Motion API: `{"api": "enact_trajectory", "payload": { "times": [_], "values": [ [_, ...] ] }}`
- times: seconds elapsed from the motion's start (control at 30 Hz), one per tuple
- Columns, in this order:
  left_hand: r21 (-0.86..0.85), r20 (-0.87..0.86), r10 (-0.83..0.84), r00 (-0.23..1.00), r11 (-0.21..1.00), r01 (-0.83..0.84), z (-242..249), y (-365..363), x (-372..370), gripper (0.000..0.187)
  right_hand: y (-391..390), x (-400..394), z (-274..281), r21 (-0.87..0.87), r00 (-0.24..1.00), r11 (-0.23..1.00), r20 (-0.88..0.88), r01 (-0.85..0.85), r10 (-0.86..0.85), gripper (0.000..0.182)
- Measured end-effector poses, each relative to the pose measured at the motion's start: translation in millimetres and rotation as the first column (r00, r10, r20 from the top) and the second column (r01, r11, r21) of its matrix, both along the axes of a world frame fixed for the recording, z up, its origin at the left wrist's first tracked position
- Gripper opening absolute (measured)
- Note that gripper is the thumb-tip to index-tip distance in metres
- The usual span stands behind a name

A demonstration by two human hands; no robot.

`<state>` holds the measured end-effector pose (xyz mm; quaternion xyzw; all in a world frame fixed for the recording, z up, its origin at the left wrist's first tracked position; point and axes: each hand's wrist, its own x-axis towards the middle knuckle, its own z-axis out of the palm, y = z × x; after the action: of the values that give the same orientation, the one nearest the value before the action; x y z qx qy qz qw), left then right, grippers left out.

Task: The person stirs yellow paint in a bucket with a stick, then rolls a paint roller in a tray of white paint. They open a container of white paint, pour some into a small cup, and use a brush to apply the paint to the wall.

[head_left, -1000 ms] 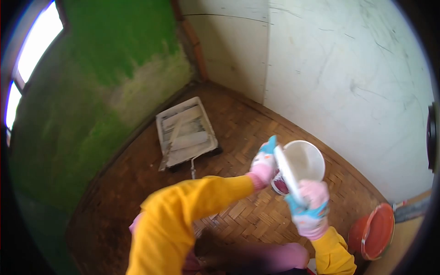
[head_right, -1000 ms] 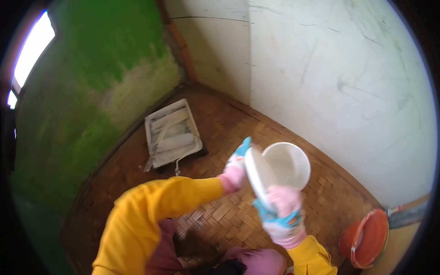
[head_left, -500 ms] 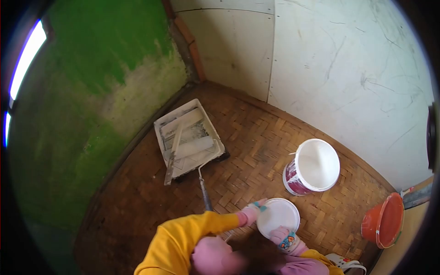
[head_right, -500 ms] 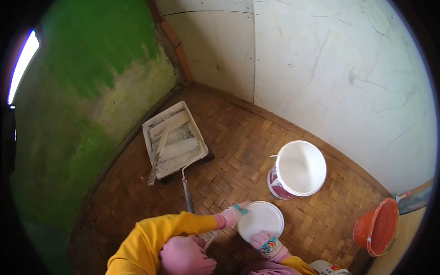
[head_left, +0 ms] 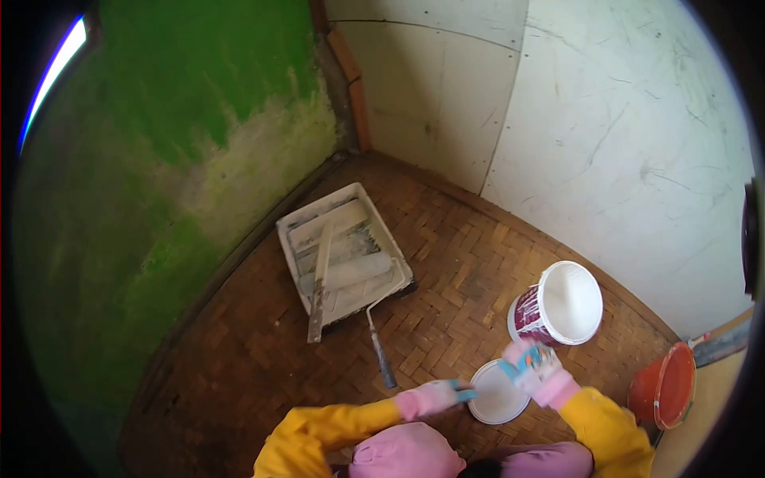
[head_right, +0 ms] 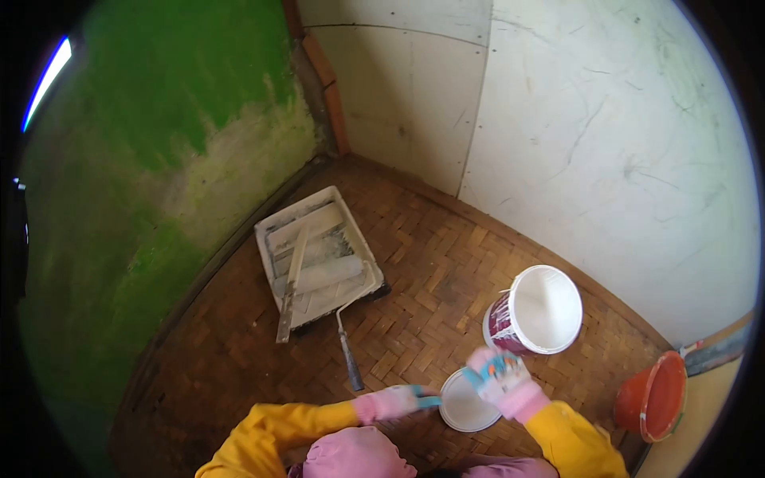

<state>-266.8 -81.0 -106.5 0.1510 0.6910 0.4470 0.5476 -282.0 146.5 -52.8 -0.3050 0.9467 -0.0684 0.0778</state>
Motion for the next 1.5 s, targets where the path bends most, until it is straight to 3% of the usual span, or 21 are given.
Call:
{"api": "enact_trajectory", "payload": {
  "times": [0.03, 0.1, 0.13, 0.17, 0.2, 0.23, 0.27, 0.33, 0.43, 0.47, 0.5, 0.53, 0.57, 0.6, 0.67, 0.8, 1.07, 1.13, 1.4, 1.47, 1.5],
  "values": [
    [0.043, 0.028, 0.174, 0.984, 0.984, -0.175, 2.8, -19.1, 8.5, 0.053, -8.6, -9.9, 0.9, 0.013, 1.000, 1.000, -0.007, 0.028, -0.028, 0.022],
    [0.107, 0.172, 0.464, 0.869, 0.868, -0.485, 10.4, -56.3, 28.5, 0.047, -24.0, -31.9, -12.2, 0.192, 0.785, 0.766, -0.046, 0.614, -0.617, 0.035],
    [0.114, 0.280, 0.566, 0.775, 0.782, -0.613, 18.4, -75.3, 36.9, 0.045, -26.4, -34.4, -10.9, 0.185, 0.777, 0.758, -0.051, 0.625, -0.628, 0.035],
    [0.114, 0.274, 0.560, 0.781, 0.788, -0.605, 18.6, -94.0, 47.5, 0.045, -25.4, -36.3, -9.7, -0.173, 0.347, 0.302, 0.503, 0.938, -0.791, 0.045],
    [0.151, 0.345, 0.632, 0.694, 0.692, -0.706, 15.9, -111.0, 59.8, 0.043, -22.7, -38.4, -8.6, -0.113, -0.017, -0.347, 0.936, 0.931, -0.351, 0.056],
    [0.174, 0.421, 0.689, 0.589, 0.577, -0.798, 15.7, -124.9, 69.6, 0.042, -16.1, -34.1, -6.4, -0.005, -0.103, -0.459, 0.972, 0.889, -0.210, 0.070],
    [0.170, 0.420, 0.692, 0.587, 0.575, -0.800, 16.2, -137.9, 74.7, 0.042, -9.4, -30.3, -5.6, -0.002, -0.104, -0.457, 0.973, 0.890, -0.207, 0.070],
    [0.121, 0.496, 0.698, 0.517, 0.535, -0.836, 16.2, -151.9, 84.2, 0.040, 7.4, -23.8, -4.3, 0.044, -0.115, -0.700, 0.992, 0.712, -0.054, 0.078],
    [0.037, 0.527, 0.740, 0.418, 0.471, -0.881, -10.8, -160.9, 91.5, 0.039, 22.1, -22.8, -7.3, 0.042, -0.117, -0.828, 0.993, 0.559, -0.028, 0.059],
    [-0.016, 0.557, 0.759, 0.338, 0.417, -0.909, -23.0, -163.8, 92.7, 0.039, 39.0, -19.6, -23.3, 0.039, -0.116, -0.819, 0.993, 0.572, -0.033, 0.059],
    [-0.014, 0.559, 0.761, 0.330, 0.407, -0.913, -35.7, -166.6, 93.3, 0.039, 61.5, -13.8, -48.7, -0.142, 0.073, -0.723, 0.989, 0.676, -0.126, 0.049],
    [-0.067, 0.552, 0.817, 0.166, 0.242, -0.968, -48.7, -169.1, 93.8, 0.043, 57.3, -15.7, -46.1, -0.327, 0.268, -0.600, 0.945, 0.730, -0.188, 0.040],
    [-0.118, 0.537, 0.844, -0.003, 0.071, -0.990, -59.6, -171.9, 92.9, 0.048, 55.2, -19.5, -40.6, -0.280, 0.242, -0.686, 0.958, 0.672, -0.154, 0.038],
    [-0.118, 0.542, 0.840, -0.008, 0.067, -0.991, -68.8, -177.5, 91.5, 0.048, 54.4, -21.0, -37.3, -0.284, 0.243, -0.680, 0.957, 0.676, -0.159, 0.038],
    [-0.178, 0.590, 0.772, -0.235, -0.159, -0.971, -81.9, -193.4, 84.7, 0.063, 53.1, -28.0, -31.7, -0.284, 0.223, -0.677, 0.958, 0.679, -0.179, 0.038],
    [-0.112, 0.577, 0.793, -0.195, -0.160, -0.981, -61.5, -209.7, 45.7, 0.073, 34.5, -63.5, -21.8, -0.276, 0.221, -0.594, 0.961, 0.756, -0.166, 0.039],
    [0.071, 0.678, 0.735, -0.036, -0.114, -0.991, -36.8, -208.3, -3.6, 0.041, -48.7, -174.8, -43.6, -0.281, 0.316, -0.471, 0.949, 0.836, -0.005, 0.040],
    [0.130, 0.476, 0.879, -0.023, -0.096, -0.987, -8.1, -193.2, -5.8, 0.033, -76.4, -197.6, -47.2, -0.290, 0.338, -0.472, 0.941, 0.833, 0.018, 0.039],
    [0.225, 0.365, 0.931, -0.005, -0.093, -0.970, 7.7, -117.6, -6.7, 0.032, -126.6, -227.9, -34.0, -0.285, 0.325, -0.476, 0.946, 0.832, 0.000, 0.038],
    [0.176, 0.426, 0.903, -0.055, -0.142, -0.974, 6.5, -95.0, -6.1, 0.030, -149.4, -197.2, -0.9, -0.306, 0.208, -0.391, 0.940, 0.868, -0.272, 0.040],
    [0.176, 0.421, 0.906, -0.033, -0.118, -0.977, 1.9, -85.5, -5.2, 0.028, -150.6, -180.7, -1.9, -0.292, 0.243, -0.208, 0.942, 0.934, -0.231, 0.043]
  ]
}}
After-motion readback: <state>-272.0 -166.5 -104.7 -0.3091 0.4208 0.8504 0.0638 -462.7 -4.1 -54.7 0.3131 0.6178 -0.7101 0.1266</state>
